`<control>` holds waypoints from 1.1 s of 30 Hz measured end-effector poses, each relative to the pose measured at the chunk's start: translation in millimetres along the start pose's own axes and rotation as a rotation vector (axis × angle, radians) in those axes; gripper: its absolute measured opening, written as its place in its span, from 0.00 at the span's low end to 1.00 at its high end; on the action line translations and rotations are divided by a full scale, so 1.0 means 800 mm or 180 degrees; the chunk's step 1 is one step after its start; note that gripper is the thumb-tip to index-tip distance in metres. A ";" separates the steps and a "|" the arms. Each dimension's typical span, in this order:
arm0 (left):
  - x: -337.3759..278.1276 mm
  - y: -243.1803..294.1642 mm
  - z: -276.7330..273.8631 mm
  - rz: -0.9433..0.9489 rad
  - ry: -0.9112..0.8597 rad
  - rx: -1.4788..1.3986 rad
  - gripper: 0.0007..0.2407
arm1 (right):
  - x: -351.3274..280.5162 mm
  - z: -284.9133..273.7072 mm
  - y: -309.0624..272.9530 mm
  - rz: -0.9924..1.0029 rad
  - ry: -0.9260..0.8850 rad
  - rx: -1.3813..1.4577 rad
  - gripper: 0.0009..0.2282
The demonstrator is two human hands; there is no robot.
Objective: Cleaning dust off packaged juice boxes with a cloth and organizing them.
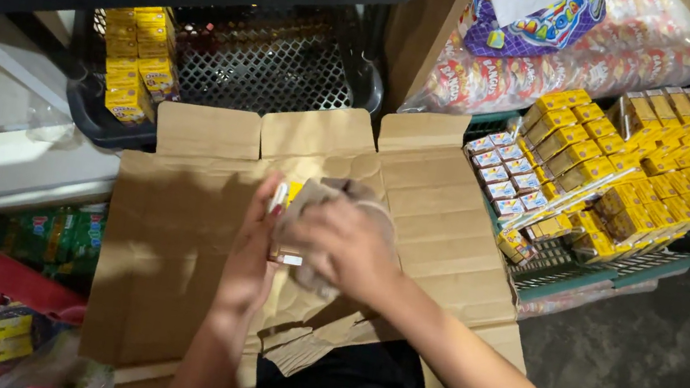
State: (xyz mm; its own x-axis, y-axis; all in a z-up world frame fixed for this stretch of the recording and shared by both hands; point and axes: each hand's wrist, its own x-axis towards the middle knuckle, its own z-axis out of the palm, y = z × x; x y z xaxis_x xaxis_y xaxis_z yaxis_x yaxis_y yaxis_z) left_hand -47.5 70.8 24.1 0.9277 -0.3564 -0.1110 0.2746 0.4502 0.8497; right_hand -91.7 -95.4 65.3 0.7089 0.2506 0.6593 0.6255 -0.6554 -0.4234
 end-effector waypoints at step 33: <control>-0.017 0.005 0.017 -0.0013 0.0142 -0.1071 0.15 | 0.014 -0.035 -0.017 -0.0232 0.0379 -0.0147 0.17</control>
State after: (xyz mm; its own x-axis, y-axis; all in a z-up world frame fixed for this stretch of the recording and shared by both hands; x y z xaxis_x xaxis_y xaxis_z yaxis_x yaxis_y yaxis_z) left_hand -62.1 66.5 36.0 0.9346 -0.3258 -0.1428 0.3394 0.6964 0.6323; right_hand -101.6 -103.4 95.7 0.6166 0.2142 0.7575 0.6563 -0.6714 -0.3443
